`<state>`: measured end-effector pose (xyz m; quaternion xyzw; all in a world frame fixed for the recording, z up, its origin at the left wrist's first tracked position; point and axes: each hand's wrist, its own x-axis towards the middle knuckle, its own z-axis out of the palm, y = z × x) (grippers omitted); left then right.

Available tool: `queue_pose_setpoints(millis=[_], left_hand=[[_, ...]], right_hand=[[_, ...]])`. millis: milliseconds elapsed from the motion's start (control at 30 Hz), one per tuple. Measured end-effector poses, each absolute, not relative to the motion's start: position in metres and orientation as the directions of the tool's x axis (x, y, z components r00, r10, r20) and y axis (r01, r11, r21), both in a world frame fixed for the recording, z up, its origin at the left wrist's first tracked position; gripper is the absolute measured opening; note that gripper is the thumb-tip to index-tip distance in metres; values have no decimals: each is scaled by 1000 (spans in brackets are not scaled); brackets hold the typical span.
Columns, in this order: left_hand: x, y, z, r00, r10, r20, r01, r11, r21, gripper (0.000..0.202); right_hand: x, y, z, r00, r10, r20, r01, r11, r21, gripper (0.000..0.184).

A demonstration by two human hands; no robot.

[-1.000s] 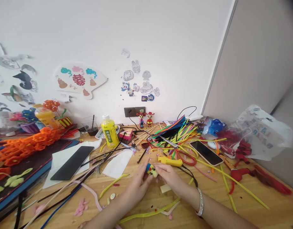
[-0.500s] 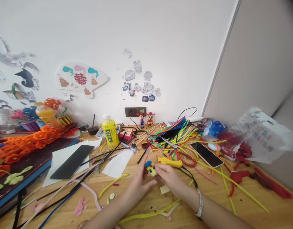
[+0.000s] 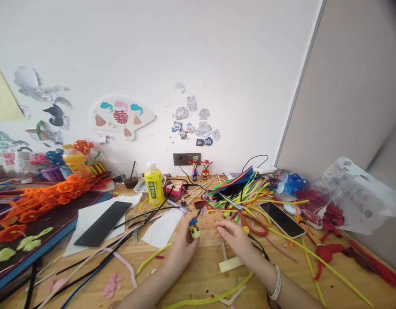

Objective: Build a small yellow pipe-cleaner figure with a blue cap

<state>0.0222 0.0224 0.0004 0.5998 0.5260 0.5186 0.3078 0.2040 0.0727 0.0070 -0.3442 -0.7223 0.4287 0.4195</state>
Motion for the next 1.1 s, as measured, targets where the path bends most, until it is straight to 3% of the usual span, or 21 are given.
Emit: queue_pose_setpoints(millis=[167, 400, 767, 1100], left_hand=[[21, 31, -8, -56, 960, 276, 158, -265, 951, 64], [28, 21, -10, 91, 978, 190, 23, -193, 981, 56], [30, 17, -3, 129, 978, 163, -36, -160, 987, 48], [30, 18, -6, 136, 978, 161, -71, -152, 986, 49]], right_hand=[[208, 79, 7, -379, 830, 411, 239, 516, -822, 18], [199, 64, 9, -463, 774, 432, 301, 596, -745, 17], [198, 54, 10, -554, 728, 403, 346, 642, -684, 21], [193, 53, 8, -543, 727, 420, 344, 649, -679, 12]])
